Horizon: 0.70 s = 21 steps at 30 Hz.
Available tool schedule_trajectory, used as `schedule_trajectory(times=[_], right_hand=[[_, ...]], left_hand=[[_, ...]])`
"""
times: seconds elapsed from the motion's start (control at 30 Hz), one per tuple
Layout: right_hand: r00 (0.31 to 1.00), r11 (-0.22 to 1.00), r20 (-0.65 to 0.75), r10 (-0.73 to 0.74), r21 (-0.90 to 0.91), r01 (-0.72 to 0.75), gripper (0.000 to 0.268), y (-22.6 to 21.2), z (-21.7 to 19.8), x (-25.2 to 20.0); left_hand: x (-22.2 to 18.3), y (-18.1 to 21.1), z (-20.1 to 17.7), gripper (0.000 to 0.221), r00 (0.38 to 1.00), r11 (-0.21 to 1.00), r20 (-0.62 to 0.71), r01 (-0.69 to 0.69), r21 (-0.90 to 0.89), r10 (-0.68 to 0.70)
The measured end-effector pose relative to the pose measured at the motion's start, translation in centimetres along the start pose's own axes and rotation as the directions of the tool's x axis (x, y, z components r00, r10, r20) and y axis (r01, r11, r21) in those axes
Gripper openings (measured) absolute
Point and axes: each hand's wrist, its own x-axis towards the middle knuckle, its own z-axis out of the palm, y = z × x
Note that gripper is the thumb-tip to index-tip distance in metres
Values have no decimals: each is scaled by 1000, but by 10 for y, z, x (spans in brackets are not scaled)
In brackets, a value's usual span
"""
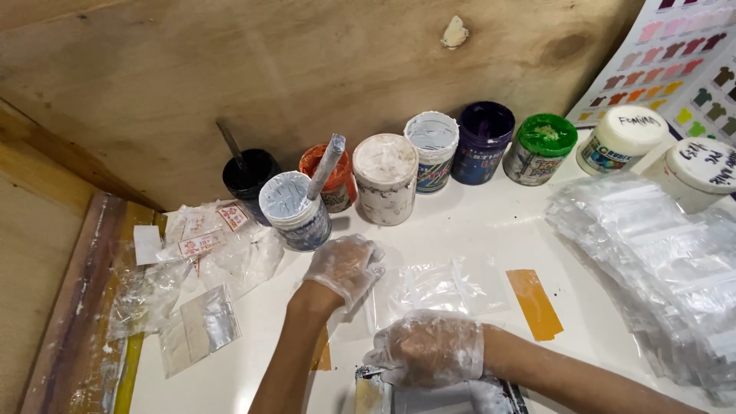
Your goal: Applying ink to a screen printing frame and organizing small plastic bags on a workbench.
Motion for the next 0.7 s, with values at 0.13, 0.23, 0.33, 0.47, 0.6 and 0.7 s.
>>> schedule_trajectory(times=[0.13, 0.23, 0.33, 0.47, 0.6, 0.7], right_hand=[[841, 857, 356, 408, 170, -487, 47, -54, -86, 13], [888, 899, 332, 319, 189, -394, 70, -38, -83, 3], [998, 888, 54, -19, 460, -8, 63, 7, -45, -17], [831, 934, -536, 149, 353, 60, 30, 19, -57, -28], [760, 714, -645, -80, 494, 495, 22, 61, -56, -39], [699, 495, -505, 506, 834, 243, 5, 84, -56, -55]], left_hand=[[3, 8, 3, 37, 997, 997, 59, 45, 56, -49], [16, -1, 25, 27, 999, 998, 30, 41, 49, -43], [31, -22, 58, 16, 998, 999, -53, -12, 29, 13], [18, -12, 25, 12, 997, 999, 76, -34, 29, 31], [0, 0, 2, 32, 993, 994, 67, 95, -47, -92], [4, -4, 15, 29, 997, 997, 40, 72, -34, -71]])
